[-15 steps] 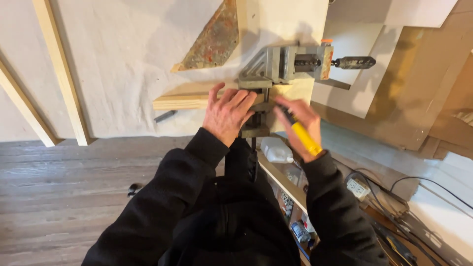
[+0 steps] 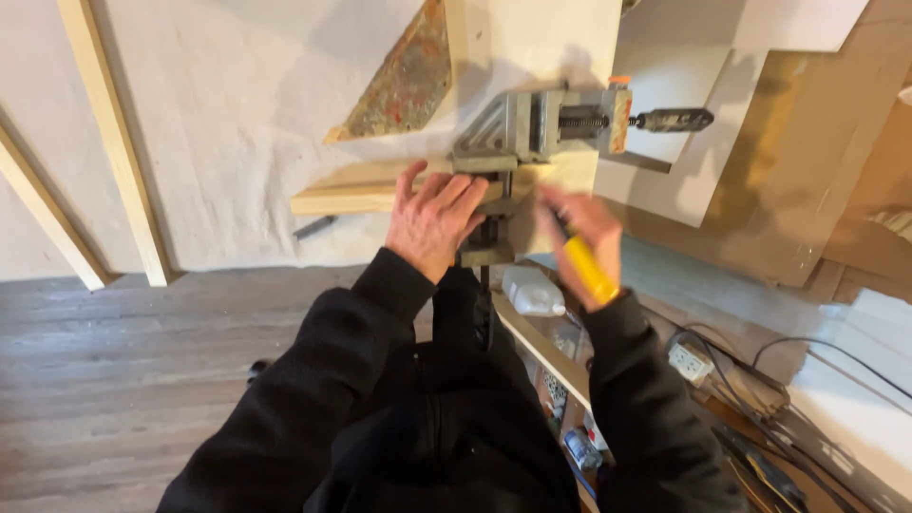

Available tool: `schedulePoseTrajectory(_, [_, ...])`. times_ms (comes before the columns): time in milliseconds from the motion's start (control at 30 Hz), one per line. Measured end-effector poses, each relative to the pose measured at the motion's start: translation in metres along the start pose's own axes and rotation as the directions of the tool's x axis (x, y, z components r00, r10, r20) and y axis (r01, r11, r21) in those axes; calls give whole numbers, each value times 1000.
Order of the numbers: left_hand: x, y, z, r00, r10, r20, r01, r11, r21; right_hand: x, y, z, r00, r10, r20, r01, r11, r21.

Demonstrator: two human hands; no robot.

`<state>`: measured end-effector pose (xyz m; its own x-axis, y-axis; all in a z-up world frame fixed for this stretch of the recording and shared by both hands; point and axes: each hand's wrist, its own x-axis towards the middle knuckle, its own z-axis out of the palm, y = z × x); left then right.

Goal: The recorder is assembling wooden picture frame components by applying glue, using a miter clamp, hammering nails, and trimming edges.

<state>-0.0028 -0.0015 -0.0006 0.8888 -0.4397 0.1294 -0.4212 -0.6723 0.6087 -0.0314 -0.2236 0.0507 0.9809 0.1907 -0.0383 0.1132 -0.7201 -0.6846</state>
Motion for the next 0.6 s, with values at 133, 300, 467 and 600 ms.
schedulePoseTrajectory(133, [-7, 2, -1, 999, -17, 27, 17, 1000, -13, -9, 2, 7, 988, 21, -152, -21, 1000, -1])
schedulePoseTrajectory(300, [-4, 3, -7, 1000, -18, 25, 19, 1000, -8, -10, 4, 2, 998, -3, -70, 0, 999, -48])
schedulePoseTrajectory(467, [-2, -3, 7, 1000, -3, 1, 3, 1000, 29, -4, 0, 2, 993, -103, -60, 106, 994, 39])
schedulePoseTrajectory(600, [-6, 5, -8, 997, -18, 81, 17, 1000, 6, -18, 5, 3, 942, 259, -214, -235, 963, 129])
